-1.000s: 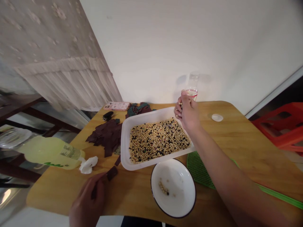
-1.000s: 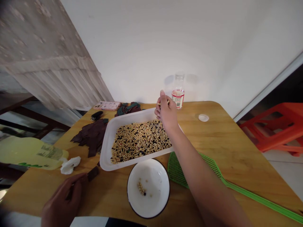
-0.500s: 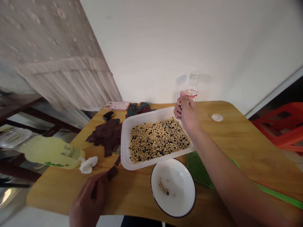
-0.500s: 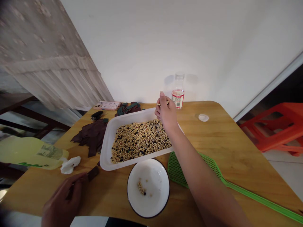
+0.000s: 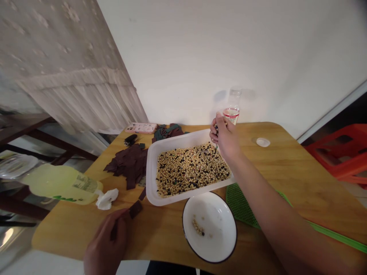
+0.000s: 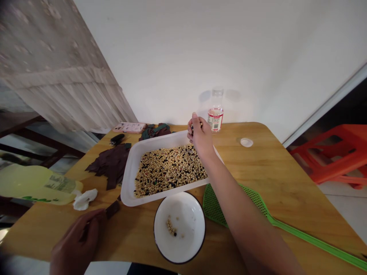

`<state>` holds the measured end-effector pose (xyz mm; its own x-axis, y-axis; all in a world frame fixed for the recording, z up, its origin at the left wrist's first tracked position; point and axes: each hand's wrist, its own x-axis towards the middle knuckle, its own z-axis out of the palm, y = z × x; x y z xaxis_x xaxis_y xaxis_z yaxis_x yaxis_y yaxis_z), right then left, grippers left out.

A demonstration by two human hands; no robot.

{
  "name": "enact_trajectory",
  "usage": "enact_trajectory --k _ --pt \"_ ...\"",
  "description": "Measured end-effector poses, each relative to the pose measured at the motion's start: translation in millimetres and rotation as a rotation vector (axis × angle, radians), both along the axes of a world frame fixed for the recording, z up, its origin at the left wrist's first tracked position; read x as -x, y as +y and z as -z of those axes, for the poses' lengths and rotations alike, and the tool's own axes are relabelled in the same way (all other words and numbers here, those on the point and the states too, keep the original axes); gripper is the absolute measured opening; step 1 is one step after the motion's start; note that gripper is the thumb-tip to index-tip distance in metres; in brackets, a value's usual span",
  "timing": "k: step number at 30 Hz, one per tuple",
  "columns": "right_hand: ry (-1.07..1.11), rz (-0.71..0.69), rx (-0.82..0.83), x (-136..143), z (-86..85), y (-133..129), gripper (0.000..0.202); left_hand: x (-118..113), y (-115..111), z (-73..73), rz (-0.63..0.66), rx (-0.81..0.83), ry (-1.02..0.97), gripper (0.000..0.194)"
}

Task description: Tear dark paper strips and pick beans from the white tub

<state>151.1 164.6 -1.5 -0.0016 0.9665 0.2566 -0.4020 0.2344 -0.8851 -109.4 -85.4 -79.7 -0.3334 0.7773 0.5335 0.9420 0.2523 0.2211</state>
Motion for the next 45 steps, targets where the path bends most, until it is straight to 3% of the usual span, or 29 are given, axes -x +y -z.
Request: enact_trajectory --k 17,33,45 --pt "-0.072 -0.027 0.021 -0.9 1.6 0.6 0.034 5.8 -2.2 9.7 -0.021 0.001 -0.015 0.021" --pt "-0.183 -0.059 0.013 -0.4 -0.1 -1.5 0.026 0.8 1.0 0.3 0.029 -0.018 0.037 0.023" --pt "-0.192 -0.115 0.011 0.0 -2.1 -3.7 0.039 0.7 0.6 -0.2 0.011 0.023 0.037 0.026"
